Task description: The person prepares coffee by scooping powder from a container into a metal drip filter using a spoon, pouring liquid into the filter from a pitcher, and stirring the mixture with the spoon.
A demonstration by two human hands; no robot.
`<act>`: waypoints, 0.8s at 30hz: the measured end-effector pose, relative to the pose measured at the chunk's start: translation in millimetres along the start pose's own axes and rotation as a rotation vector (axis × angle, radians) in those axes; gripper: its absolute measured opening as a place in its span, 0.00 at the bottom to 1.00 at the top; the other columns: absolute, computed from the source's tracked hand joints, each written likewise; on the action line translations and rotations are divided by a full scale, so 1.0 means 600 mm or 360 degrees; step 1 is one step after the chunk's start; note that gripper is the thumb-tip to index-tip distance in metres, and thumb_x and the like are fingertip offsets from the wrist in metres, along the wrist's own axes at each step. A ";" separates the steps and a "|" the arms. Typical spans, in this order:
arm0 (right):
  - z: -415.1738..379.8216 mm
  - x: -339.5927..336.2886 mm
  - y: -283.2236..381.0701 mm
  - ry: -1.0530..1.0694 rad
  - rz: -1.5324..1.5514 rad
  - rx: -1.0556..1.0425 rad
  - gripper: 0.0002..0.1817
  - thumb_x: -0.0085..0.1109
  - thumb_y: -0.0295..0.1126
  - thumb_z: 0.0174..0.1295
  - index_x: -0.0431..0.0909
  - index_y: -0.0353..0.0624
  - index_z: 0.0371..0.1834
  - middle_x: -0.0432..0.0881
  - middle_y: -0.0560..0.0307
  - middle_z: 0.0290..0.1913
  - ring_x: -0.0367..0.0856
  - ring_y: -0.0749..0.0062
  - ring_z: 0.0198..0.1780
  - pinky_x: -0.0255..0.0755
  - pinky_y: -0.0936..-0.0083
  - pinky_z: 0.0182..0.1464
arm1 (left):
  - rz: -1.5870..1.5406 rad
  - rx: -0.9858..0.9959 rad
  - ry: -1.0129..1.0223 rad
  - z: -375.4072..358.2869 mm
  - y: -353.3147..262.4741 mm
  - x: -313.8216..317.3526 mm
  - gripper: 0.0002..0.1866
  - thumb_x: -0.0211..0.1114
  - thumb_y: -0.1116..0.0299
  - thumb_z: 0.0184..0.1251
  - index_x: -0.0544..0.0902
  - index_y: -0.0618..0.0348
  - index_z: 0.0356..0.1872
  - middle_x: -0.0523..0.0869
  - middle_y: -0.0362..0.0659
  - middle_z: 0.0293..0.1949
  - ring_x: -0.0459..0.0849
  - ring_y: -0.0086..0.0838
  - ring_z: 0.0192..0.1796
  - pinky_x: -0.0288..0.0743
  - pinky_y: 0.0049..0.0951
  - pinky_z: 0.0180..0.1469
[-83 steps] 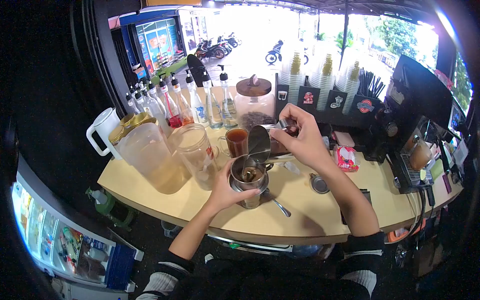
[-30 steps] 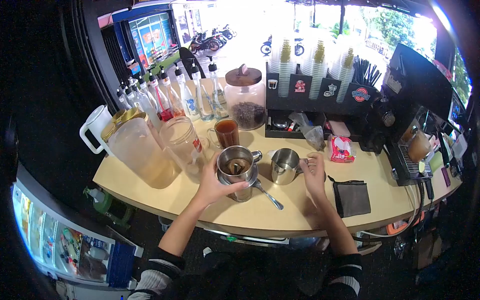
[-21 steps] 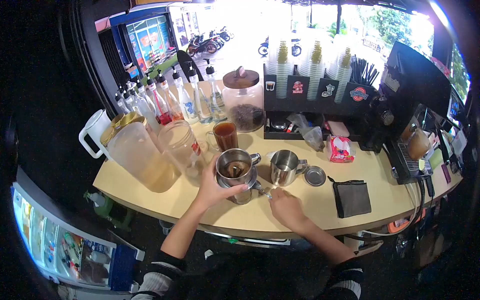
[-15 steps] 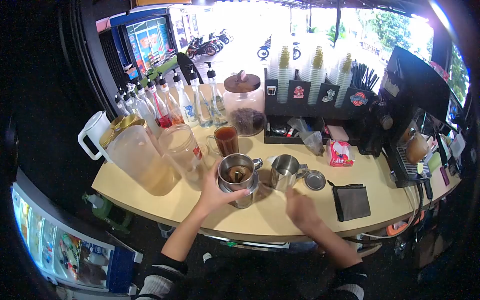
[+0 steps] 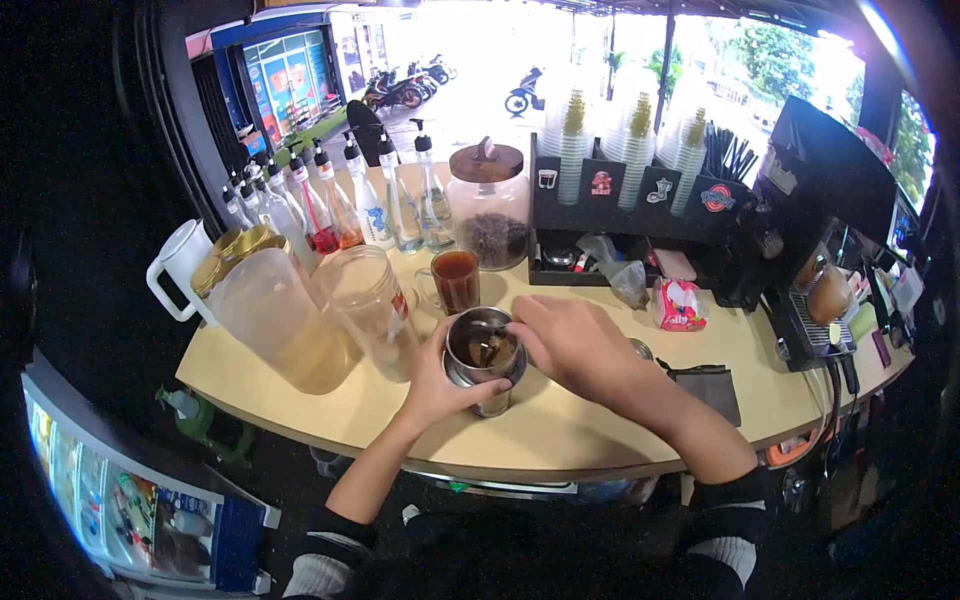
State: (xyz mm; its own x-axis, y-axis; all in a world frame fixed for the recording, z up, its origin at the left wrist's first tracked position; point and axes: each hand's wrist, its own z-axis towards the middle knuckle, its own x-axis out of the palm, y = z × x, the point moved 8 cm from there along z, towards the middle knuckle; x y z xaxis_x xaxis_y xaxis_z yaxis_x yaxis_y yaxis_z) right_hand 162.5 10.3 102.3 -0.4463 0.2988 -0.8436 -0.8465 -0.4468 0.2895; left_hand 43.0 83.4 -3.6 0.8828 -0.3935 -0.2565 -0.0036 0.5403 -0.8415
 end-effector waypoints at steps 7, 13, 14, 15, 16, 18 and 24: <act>0.036 0.014 -0.007 -0.0001 0.0546 -0.0102 0.07 0.57 0.29 0.63 0.78 0.36 0.38 0.78 0.45 0.33 0.77 0.46 0.35 0.72 0.59 0.37 | 0.0022 0.0064 -0.0067 -0.003 0.001 -0.003 0.43 0.82 0.59 0.35 0.72 0.63 0.56 0.82 0.50 0.50 0.82 0.36 0.53 0.74 0.36 0.58; 0.028 0.013 0.011 0.0111 0.0437 -0.0294 0.08 0.56 0.29 0.64 0.77 0.35 0.40 0.78 0.45 0.37 0.77 0.46 0.38 0.73 0.61 0.43 | 0.0000 0.0080 -0.0057 -0.001 0.000 -0.001 0.44 0.82 0.59 0.35 0.71 0.63 0.57 0.82 0.50 0.50 0.82 0.37 0.53 0.74 0.36 0.58; 0.028 0.007 0.010 0.0103 0.0399 -0.0288 0.08 0.56 0.29 0.64 0.76 0.35 0.40 0.78 0.45 0.37 0.77 0.46 0.39 0.73 0.61 0.43 | 0.0000 0.0079 -0.0057 -0.001 0.001 -0.001 0.44 0.82 0.59 0.35 0.71 0.63 0.57 0.82 0.50 0.50 0.82 0.37 0.53 0.74 0.36 0.58; 0.027 0.004 0.009 0.0096 0.0360 -0.0283 0.07 0.55 0.29 0.64 0.76 0.35 0.40 0.77 0.46 0.37 0.77 0.46 0.39 0.73 0.61 0.44 | 0.0011 0.0075 -0.0061 -0.001 0.002 -0.001 0.44 0.82 0.59 0.35 0.71 0.63 0.57 0.82 0.50 0.50 0.82 0.37 0.53 0.74 0.36 0.58; 0.025 0.006 0.007 0.0098 0.0360 -0.0283 0.07 0.55 0.29 0.64 0.76 0.35 0.40 0.77 0.46 0.37 0.77 0.46 0.39 0.73 0.61 0.44 | 0.0022 0.0072 -0.0064 -0.001 0.003 -0.001 0.44 0.82 0.59 0.35 0.71 0.63 0.57 0.82 0.50 0.50 0.82 0.37 0.53 0.74 0.36 0.58; 0.021 0.012 0.002 0.0085 0.0363 -0.0251 0.06 0.54 0.28 0.64 0.75 0.36 0.41 0.77 0.47 0.36 0.77 0.47 0.40 0.73 0.61 0.43 | 0.0010 0.0064 -0.0058 -0.001 0.006 0.000 0.44 0.82 0.59 0.35 0.71 0.63 0.57 0.82 0.51 0.50 0.82 0.37 0.53 0.74 0.36 0.58; 0.016 0.010 0.014 0.0047 0.0235 -0.0358 0.06 0.56 0.26 0.63 0.74 0.38 0.41 0.76 0.48 0.36 0.77 0.48 0.40 0.73 0.61 0.42 | -0.0009 0.0039 -0.0050 -0.002 0.007 0.000 0.44 0.82 0.59 0.35 0.71 0.63 0.57 0.81 0.51 0.50 0.81 0.37 0.54 0.73 0.36 0.58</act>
State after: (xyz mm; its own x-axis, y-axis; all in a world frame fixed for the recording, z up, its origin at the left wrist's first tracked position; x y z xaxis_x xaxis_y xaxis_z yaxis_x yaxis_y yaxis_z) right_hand 150.0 16.6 104.3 -0.5484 0.1932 -0.8136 -0.6857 -0.6608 0.3053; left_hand 42.3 84.8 -7.5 0.8972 -0.3730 -0.2364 0.0124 0.5563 -0.8309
